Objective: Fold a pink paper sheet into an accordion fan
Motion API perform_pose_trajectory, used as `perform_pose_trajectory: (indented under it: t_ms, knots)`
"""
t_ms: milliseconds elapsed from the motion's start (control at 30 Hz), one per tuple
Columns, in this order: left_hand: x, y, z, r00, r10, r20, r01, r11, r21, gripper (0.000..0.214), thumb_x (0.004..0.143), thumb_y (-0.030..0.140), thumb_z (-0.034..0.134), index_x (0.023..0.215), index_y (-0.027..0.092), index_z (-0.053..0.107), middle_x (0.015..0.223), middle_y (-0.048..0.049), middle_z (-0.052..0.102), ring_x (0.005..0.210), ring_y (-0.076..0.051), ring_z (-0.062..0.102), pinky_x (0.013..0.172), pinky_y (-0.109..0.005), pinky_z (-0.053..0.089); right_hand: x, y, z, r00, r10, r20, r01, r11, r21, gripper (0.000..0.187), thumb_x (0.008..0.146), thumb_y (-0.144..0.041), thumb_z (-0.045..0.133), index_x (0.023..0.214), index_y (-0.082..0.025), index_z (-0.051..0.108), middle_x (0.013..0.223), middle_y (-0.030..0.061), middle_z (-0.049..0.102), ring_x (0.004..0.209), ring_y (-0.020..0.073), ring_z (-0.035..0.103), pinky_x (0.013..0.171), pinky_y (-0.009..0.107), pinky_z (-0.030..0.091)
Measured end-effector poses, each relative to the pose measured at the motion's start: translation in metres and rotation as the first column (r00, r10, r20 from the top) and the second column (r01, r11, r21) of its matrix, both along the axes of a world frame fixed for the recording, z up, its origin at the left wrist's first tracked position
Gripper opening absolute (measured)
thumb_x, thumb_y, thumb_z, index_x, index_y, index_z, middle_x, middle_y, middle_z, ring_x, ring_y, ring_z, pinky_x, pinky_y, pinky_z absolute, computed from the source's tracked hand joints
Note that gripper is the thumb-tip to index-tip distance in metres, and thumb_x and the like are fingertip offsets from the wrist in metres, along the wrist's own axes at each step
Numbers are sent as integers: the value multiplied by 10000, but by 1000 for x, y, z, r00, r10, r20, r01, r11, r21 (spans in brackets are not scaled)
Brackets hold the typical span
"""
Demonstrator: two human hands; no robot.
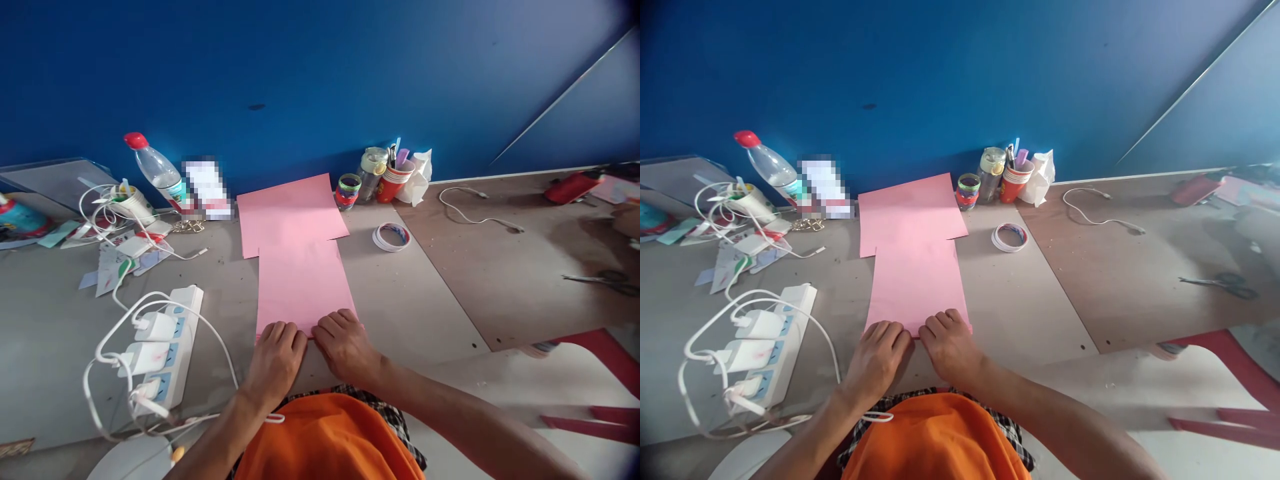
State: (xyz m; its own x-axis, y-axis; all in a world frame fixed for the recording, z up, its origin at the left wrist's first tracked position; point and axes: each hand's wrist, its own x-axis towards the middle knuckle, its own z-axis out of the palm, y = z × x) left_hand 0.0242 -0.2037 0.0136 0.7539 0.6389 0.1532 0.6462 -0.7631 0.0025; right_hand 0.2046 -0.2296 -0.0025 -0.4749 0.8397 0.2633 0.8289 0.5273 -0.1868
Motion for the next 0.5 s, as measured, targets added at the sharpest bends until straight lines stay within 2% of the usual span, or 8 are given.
perform_pose_trajectory:
  t_ms: [267,500]
  knots:
    - [2,1,-2,1000,-9,0,9,1000,-6,98,825,102,550,760,176,547,768,-36,523,749,-209,461,698,-349,408,2,4,-12,1000,14,11,-15,999,37,142,878,-150,485,760,-161,565,767,51,533,717,182,412,703,335,289]
    - [0,3,-5,1000,-27,11,27,1000,15,87,829,113,555,767,175,549,768,-31,523,753,-201,462,700,-340,403,10,2,-10,1000,-9,-8,9,999,40,120,881,-176,488,821,-159,590,790,58,541,739,188,417,697,339,287]
